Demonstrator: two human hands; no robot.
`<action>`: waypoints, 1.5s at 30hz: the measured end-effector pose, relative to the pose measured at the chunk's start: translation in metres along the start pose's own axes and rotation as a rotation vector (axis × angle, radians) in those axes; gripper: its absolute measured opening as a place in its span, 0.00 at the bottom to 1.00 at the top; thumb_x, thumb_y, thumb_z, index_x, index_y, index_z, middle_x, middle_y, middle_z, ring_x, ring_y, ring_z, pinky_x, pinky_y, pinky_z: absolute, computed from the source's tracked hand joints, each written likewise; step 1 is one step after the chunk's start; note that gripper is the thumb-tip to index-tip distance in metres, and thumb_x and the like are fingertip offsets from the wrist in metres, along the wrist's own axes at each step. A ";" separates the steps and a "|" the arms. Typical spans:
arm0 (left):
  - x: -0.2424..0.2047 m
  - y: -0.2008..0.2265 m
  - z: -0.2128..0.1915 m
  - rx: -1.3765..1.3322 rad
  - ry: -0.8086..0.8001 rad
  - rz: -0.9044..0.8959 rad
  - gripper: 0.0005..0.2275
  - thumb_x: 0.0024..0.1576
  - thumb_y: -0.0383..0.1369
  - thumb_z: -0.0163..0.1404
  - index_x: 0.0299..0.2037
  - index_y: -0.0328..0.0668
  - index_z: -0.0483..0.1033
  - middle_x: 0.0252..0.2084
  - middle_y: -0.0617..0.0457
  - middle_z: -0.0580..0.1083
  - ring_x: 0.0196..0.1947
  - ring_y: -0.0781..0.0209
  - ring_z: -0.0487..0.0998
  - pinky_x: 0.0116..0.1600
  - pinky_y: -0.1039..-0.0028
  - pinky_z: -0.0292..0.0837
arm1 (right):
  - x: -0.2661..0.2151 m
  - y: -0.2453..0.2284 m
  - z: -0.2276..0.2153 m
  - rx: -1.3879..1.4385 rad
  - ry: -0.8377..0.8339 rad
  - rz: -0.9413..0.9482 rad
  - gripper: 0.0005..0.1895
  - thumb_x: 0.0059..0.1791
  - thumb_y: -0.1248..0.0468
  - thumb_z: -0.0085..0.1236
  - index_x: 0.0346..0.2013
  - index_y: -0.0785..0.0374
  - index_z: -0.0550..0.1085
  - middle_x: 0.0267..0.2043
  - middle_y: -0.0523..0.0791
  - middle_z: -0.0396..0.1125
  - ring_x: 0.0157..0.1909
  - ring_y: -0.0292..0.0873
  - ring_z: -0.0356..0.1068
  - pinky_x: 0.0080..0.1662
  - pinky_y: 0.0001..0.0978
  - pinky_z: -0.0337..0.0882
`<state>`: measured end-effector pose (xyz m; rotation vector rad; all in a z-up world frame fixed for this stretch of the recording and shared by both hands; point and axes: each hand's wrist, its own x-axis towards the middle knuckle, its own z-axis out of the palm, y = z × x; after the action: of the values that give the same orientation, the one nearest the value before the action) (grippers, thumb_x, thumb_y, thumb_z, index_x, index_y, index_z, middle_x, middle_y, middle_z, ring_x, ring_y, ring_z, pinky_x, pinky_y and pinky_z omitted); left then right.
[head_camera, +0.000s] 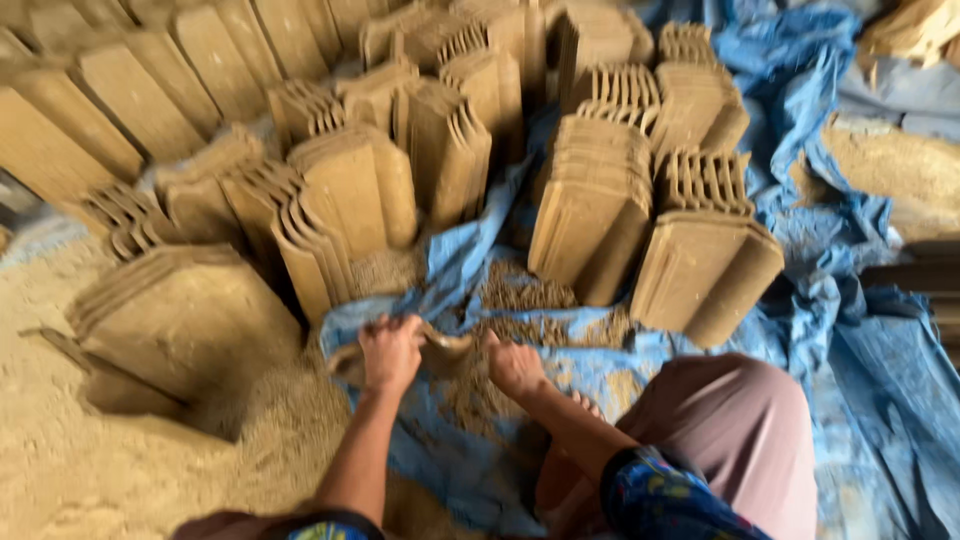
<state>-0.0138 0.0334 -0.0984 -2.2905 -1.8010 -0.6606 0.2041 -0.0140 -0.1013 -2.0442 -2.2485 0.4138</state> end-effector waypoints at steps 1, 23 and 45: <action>-0.001 0.000 0.002 -0.002 0.004 -0.004 0.11 0.43 0.48 0.55 0.34 0.67 0.71 0.27 0.66 0.73 0.39 0.64 0.74 0.48 0.61 0.66 | 0.001 0.004 0.001 -0.005 0.008 0.019 0.18 0.51 0.56 0.28 0.47 0.54 0.67 0.24 0.53 0.70 0.32 0.55 0.74 0.34 0.49 0.73; -0.004 -0.017 -0.099 -0.286 -0.207 -0.289 0.30 0.29 0.57 0.63 0.40 0.58 0.71 0.62 0.57 0.63 0.70 0.36 0.45 0.58 0.24 0.26 | 0.022 -0.011 0.031 0.196 -0.183 -0.005 0.12 0.51 0.56 0.37 0.40 0.57 0.67 0.20 0.45 0.68 0.25 0.48 0.72 0.28 0.44 0.72; -0.005 -0.053 -0.065 -0.353 -0.028 -0.320 0.32 0.34 0.61 0.59 0.45 0.57 0.66 0.57 0.55 0.66 0.67 0.31 0.50 0.62 0.29 0.38 | 0.030 -0.049 0.016 0.209 -0.063 -0.028 0.13 0.49 0.59 0.37 0.39 0.64 0.67 0.22 0.56 0.68 0.29 0.61 0.71 0.33 0.55 0.71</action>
<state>-0.0807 0.0185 -0.0506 -2.2339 -2.2457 -1.0791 0.1494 0.0093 -0.1084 -1.9194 -2.1603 0.6884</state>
